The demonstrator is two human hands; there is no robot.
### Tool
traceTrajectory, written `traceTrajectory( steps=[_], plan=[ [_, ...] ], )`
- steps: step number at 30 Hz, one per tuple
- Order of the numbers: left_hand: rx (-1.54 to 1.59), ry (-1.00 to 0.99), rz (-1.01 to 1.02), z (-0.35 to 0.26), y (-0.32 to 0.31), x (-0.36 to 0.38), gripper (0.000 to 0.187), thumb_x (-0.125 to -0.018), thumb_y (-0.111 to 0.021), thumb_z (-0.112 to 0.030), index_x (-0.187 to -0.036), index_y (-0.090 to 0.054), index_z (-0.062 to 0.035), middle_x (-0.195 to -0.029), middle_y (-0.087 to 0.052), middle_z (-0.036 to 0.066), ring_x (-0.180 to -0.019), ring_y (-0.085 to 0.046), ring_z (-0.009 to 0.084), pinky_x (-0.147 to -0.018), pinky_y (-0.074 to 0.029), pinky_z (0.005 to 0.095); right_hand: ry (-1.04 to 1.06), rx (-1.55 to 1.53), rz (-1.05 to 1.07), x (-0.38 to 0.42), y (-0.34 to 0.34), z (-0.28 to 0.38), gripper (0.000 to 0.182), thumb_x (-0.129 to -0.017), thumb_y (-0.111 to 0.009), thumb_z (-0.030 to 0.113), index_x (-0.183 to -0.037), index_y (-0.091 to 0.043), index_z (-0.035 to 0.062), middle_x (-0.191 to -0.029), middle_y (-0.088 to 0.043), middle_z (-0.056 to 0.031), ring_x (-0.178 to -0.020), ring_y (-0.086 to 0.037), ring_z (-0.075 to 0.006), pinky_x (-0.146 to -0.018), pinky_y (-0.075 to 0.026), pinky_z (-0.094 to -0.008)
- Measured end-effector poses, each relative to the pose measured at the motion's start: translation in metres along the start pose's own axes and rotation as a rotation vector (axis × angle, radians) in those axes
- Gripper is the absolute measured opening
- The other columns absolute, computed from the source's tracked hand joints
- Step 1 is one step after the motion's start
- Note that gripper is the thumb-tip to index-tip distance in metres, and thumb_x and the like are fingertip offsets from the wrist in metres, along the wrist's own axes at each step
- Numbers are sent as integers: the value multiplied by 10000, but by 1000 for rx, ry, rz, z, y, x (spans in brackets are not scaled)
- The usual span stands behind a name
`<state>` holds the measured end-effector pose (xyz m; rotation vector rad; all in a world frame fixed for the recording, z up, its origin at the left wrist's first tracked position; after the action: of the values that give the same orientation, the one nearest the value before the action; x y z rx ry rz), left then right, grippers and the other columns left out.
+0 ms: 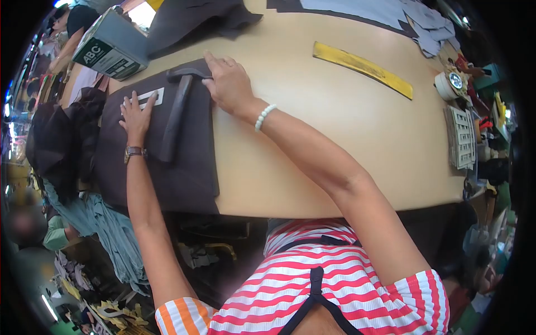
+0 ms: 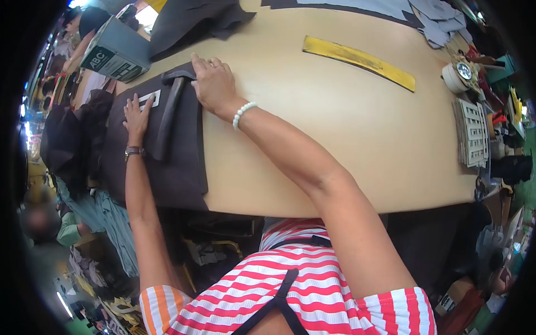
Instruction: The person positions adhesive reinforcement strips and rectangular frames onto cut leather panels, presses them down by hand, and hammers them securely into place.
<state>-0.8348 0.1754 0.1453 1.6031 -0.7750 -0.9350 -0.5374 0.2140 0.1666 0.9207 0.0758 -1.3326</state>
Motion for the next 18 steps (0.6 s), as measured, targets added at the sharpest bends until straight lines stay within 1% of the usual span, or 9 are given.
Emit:
traceTrajectory(
  steps=[4,6,7,8,10,12,15,17,18],
  plan=[
    [-133,-27,8,-2,2,-1,789,-865,-395,-673,-1460,-314,-163,-1528,-238,144,-1408,-190,357,-1076,-191,606,-11,66,138,64,52,1,652,-795,-664,227,-1360,-405,33,-1363,-426,-218,-1269,-381,-391,-1040,-319,-500],
    [-245,-217,-102,44,-29,-30,670,-909,-393,-599,-1430,-376,-177,-1490,-333,98,-1389,-259,304,-1084,-239,539,-41,229,252,118,89,-2,658,-781,-681,270,-1345,-432,39,-1409,-374,-220,-1285,-359,-405,-1037,-300,-544],
    [-364,-293,-165,60,-40,-40,612,-933,-398,-545,-1416,-394,-169,-1479,-351,77,-1364,-298,305,-1066,-278,538,-52,312,310,145,114,-5,653,-779,-683,290,-1335,-446,43,-1417,-360,-223,-1297,-344,-410,-1039,-291,-554],
    [-867,-395,-163,55,-32,-35,557,-950,-401,-503,-1400,-415,-176,-1471,-365,55,-1348,-321,288,-1047,-321,519,-107,353,302,170,143,-8,647,-782,-680,296,-1328,-453,35,-1409,-366,-234,-1302,-342,-411,-1048,-283,-552],
    [-420,-522,-570,91,-56,-61,512,-944,-432,-505,-1375,-448,-229,-1438,-401,86,-1301,-390,283,-979,-394,526,-204,431,284,217,207,-13,636,-788,-673,308,-1315,-466,18,-1393,-379,-257,-1311,-338,-411,-1065,-267,-547],
    [-539,-324,-368,56,-26,-36,543,-935,-440,-532,-1381,-445,-222,-1434,-407,104,-1293,-401,302,-963,-383,570,-388,522,77,269,270,-28,598,-794,-651,279,-1299,-488,5,-1353,-417,-256,-1309,-330,-428,-1073,-240,-560],
    [-397,-158,-302,63,-30,-44,569,-934,-445,-525,-1400,-418,-200,-1450,-392,97,-1322,-375,306,-981,-353,593,-661,765,-649,344,338,-47,506,-860,-587,143,-1307,-442,-48,-1332,-441,-252,-1246,-410,-411,-1068,-299,-472],
    [-423,-183,-294,70,-30,-51,574,-936,-430,-521,-1414,-390,-206,-1456,-384,85,-1325,-368,324,-975,-346,627,-835,949,-847,401,368,-68,502,-889,-564,144,-1325,-414,-53,-1341,-435,-253,-1266,-398,-400,-1053,-321,-475],
    [-442,-191,-291,72,-29,-55,577,-937,-423,-520,-1421,-377,-209,-1459,-379,79,-1327,-364,334,-971,-343,644,-945,1005,-721,420,375,-75,501,-895,-561,156,-1325,-413,-55,-1340,-441,-245,-1265,-402,-396,-1047,-329,-470]
  ],
)
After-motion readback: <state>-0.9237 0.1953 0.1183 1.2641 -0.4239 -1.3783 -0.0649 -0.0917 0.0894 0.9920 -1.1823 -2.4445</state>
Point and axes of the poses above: each hand's wrist, its own x-axis away from the middle knuckle, its own y-axis out of the back of the hand, z = x × y, the point moved 1 cm from there along -x, towards the middle knuckle
